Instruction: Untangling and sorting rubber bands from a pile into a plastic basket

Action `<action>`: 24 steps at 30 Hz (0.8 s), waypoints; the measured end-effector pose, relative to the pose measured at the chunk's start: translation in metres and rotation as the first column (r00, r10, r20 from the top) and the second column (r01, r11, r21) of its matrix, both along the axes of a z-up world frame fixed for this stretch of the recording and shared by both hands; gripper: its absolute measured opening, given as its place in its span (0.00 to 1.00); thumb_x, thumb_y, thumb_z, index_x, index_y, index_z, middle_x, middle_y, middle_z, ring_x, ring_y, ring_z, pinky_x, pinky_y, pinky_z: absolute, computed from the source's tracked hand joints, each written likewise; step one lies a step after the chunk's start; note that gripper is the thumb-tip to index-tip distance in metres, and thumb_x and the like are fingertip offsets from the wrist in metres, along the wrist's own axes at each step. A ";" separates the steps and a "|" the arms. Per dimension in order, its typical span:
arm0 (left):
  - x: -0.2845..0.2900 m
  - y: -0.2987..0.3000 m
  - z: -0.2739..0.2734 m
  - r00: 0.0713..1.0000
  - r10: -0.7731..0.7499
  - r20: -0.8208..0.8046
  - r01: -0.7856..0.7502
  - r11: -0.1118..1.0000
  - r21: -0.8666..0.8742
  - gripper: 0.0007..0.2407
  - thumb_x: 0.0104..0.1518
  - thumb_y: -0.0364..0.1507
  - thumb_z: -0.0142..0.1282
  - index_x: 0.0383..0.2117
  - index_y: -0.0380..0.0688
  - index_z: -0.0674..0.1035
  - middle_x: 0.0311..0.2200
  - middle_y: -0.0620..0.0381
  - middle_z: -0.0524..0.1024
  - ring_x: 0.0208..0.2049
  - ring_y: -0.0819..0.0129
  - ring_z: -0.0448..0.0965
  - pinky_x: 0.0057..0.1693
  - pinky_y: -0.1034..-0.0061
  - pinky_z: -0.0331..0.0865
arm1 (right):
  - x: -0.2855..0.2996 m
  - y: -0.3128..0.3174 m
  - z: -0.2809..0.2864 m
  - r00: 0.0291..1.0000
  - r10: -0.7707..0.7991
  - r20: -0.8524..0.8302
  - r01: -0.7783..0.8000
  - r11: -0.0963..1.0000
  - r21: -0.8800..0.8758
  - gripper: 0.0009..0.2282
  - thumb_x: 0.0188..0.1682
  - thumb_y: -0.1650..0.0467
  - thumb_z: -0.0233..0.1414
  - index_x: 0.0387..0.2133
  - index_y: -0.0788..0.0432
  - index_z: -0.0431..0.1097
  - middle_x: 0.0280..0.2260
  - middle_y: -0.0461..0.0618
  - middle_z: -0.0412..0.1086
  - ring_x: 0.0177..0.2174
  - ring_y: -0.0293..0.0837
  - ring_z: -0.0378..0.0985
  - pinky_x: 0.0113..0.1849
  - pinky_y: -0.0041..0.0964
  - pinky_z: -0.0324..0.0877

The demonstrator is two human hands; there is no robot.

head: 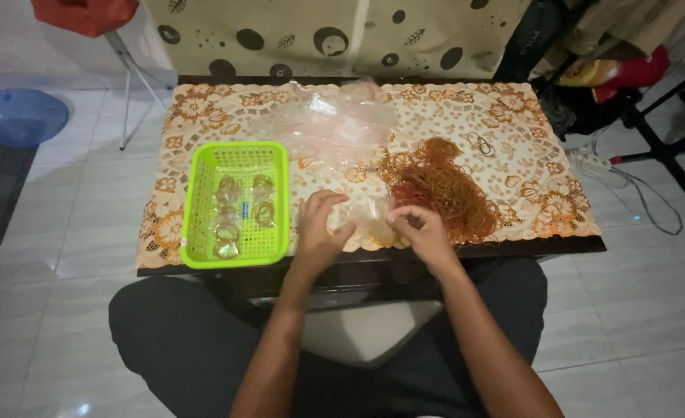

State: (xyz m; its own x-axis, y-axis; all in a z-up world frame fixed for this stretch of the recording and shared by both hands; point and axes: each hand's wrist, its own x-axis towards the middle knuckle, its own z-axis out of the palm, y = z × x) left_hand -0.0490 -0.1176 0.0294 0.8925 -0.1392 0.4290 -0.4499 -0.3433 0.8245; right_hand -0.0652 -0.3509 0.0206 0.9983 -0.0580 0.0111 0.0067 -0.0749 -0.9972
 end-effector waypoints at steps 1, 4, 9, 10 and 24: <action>-0.004 -0.002 0.005 1.000 0.004 -0.002 -0.004 1.000 -0.002 0.16 0.53 0.30 0.68 0.48 0.47 0.80 0.47 0.53 0.72 0.47 0.57 0.73 0.57 0.64 0.60 | 0.004 -0.001 -0.012 1.000 0.004 -0.002 -0.004 1.000 -0.002 0.05 0.47 0.73 0.61 0.36 0.60 0.78 0.21 0.46 0.72 0.18 0.31 0.68 0.24 0.26 0.68; -0.007 -0.009 0.008 0.993 -0.083 0.080 0.079 0.995 0.053 0.17 0.53 0.30 0.68 0.49 0.45 0.79 0.46 0.47 0.71 0.44 0.55 0.71 0.52 0.62 0.63 | 0.011 -0.002 -0.032 1.000 -0.011 -0.001 0.011 0.997 -0.076 0.05 0.45 0.73 0.62 0.34 0.57 0.79 0.23 0.42 0.72 0.22 0.31 0.68 0.27 0.25 0.66; 0.000 -0.018 0.009 0.978 -0.199 -0.062 0.208 0.924 0.320 0.30 0.42 0.42 0.71 0.56 0.56 0.75 0.55 0.57 0.67 0.50 0.53 0.68 0.52 0.59 0.63 | 0.003 0.010 -0.008 0.999 -0.028 -0.024 0.026 0.997 -0.069 0.05 0.44 0.71 0.62 0.32 0.56 0.80 0.21 0.42 0.73 0.22 0.30 0.70 0.28 0.23 0.67; -0.004 -0.017 0.017 0.978 -0.196 -0.065 0.207 0.925 0.318 0.30 0.42 0.42 0.71 0.56 0.56 0.75 0.55 0.57 0.67 0.50 0.53 0.68 0.52 0.59 0.63 | 0.005 0.007 -0.016 0.999 -0.025 -0.027 0.023 0.997 -0.071 0.05 0.44 0.71 0.62 0.32 0.56 0.80 0.21 0.42 0.73 0.22 0.30 0.70 0.28 0.23 0.67; -0.004 -0.027 -0.010 0.974 -0.211 -0.084 0.227 0.878 0.422 0.37 0.39 0.40 0.73 0.61 0.60 0.70 0.59 0.65 0.68 0.51 0.59 0.69 0.52 0.63 0.64 | 0.001 0.005 -0.032 0.997 -0.017 -0.079 0.008 0.993 -0.117 0.06 0.43 0.71 0.62 0.33 0.58 0.79 0.22 0.41 0.70 0.24 0.33 0.69 0.29 0.25 0.66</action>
State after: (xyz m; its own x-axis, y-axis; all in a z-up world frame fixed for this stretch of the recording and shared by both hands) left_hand -0.0535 -0.1443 0.0190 0.8309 -0.4955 0.2533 -0.5288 -0.5610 0.6370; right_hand -0.0639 -0.3463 -0.0114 0.9954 -0.0737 -0.0610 -0.0740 -0.1897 -0.9790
